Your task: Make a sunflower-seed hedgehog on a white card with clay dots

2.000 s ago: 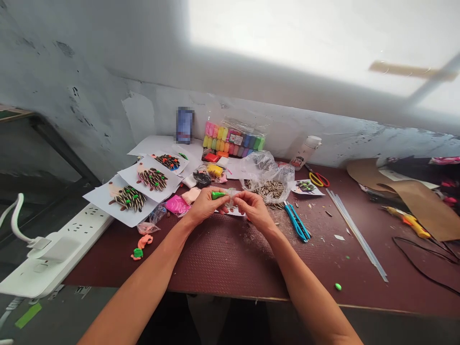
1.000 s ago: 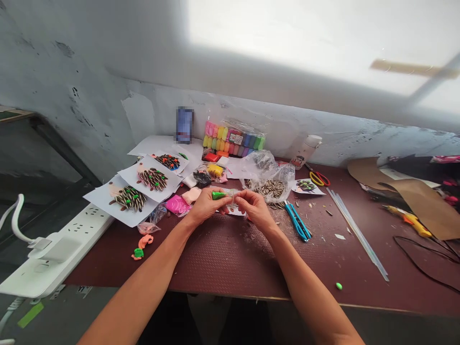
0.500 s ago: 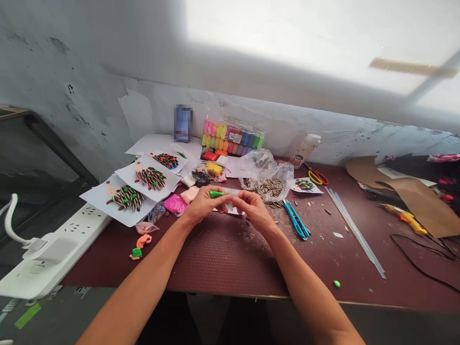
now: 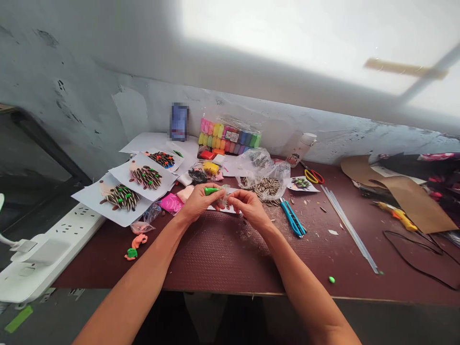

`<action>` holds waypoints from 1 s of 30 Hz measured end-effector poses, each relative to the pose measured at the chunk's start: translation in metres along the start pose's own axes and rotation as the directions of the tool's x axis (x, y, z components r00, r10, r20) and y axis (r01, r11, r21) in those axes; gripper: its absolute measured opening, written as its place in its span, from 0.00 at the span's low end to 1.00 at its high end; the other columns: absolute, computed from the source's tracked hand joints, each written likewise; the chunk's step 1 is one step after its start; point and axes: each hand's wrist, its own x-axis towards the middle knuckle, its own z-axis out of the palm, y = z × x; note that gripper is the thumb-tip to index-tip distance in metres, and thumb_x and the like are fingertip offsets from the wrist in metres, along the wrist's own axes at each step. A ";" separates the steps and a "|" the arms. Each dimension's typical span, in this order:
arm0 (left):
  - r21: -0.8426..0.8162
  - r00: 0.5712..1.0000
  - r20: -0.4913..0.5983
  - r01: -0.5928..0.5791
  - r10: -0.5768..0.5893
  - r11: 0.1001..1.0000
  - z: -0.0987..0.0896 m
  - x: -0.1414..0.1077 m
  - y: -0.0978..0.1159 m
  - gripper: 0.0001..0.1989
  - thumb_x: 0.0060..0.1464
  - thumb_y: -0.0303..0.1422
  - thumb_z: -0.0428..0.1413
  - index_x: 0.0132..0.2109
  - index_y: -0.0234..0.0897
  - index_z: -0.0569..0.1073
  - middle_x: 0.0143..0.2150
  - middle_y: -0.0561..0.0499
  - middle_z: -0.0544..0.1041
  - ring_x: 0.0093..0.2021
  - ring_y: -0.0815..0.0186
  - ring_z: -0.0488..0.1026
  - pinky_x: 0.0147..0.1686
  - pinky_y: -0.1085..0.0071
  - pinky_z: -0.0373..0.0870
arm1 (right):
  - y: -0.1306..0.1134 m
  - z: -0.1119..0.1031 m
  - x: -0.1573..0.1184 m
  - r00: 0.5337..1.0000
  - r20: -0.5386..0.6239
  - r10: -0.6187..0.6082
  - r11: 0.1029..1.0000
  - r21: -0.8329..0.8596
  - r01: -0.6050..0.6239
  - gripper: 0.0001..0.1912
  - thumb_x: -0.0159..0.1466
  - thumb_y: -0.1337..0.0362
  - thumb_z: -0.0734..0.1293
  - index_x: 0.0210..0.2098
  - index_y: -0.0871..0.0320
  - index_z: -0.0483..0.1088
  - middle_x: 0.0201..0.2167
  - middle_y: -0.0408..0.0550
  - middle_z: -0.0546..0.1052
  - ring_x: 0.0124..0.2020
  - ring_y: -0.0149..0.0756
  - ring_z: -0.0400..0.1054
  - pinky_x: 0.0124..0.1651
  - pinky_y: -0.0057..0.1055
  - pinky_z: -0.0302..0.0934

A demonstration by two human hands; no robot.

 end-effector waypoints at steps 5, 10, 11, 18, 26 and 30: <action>-0.012 1.000 0.017 0.016 -0.016 1.000 0.000 0.000 -0.001 0.25 0.41 0.48 0.70 0.37 0.33 0.74 0.26 0.53 0.77 0.24 0.67 0.76 0.25 0.72 0.75 | 0.004 0.002 0.003 1.000 -0.007 -0.023 1.000 0.017 0.023 0.23 0.51 0.44 0.76 0.28 0.58 0.73 0.22 0.41 0.72 0.22 0.26 0.58 0.25 0.25 0.55; 0.001 0.999 0.027 0.016 -0.016 1.000 -0.001 0.000 -0.001 0.25 0.41 0.48 0.70 0.37 0.33 0.74 0.26 0.54 0.76 0.23 0.67 0.76 0.25 0.72 0.74 | 0.004 0.002 0.003 1.000 -0.019 0.002 0.999 0.039 -0.001 0.24 0.50 0.43 0.76 0.29 0.57 0.74 0.23 0.41 0.73 0.22 0.25 0.60 0.25 0.24 0.56; 0.001 1.000 0.020 0.012 -0.012 1.000 -0.001 -0.001 -0.001 0.25 0.42 0.48 0.70 0.37 0.33 0.74 0.26 0.53 0.76 0.23 0.67 0.76 0.25 0.72 0.74 | 0.003 0.001 0.003 1.000 -0.018 0.006 0.999 0.045 -0.005 0.23 0.51 0.43 0.76 0.29 0.57 0.74 0.23 0.41 0.73 0.22 0.25 0.61 0.25 0.24 0.56; 0.022 1.000 0.004 -0.011 0.011 1.000 0.000 0.000 0.000 0.26 0.41 0.46 0.71 0.39 0.33 0.73 0.24 0.55 0.75 0.22 0.69 0.73 0.23 0.74 0.70 | 0.002 0.001 0.002 1.000 0.024 -0.007 1.000 0.029 0.007 0.22 0.51 0.45 0.77 0.30 0.58 0.76 0.23 0.41 0.74 0.22 0.26 0.61 0.26 0.25 0.57; 0.058 0.997 -0.061 -0.054 0.057 0.997 -0.002 0.000 0.000 0.28 0.43 0.45 0.70 0.46 0.34 0.72 0.29 0.55 0.76 0.22 0.70 0.73 0.23 0.73 0.71 | 0.004 0.000 0.003 0.998 -0.035 -0.049 0.999 0.018 0.050 0.25 0.54 0.40 0.73 0.29 0.58 0.74 0.21 0.40 0.71 0.21 0.27 0.62 0.25 0.26 0.56; 0.060 0.995 -0.056 -0.080 0.084 0.995 -0.001 -0.001 0.002 0.29 0.45 0.43 0.70 0.49 0.34 0.71 0.27 0.57 0.74 0.21 0.71 0.71 0.21 0.75 0.68 | 0.003 0.002 0.002 0.997 -0.047 -0.055 0.998 -0.019 0.054 0.24 0.56 0.41 0.72 0.28 0.57 0.71 0.21 0.40 0.71 0.21 0.27 0.62 0.25 0.26 0.57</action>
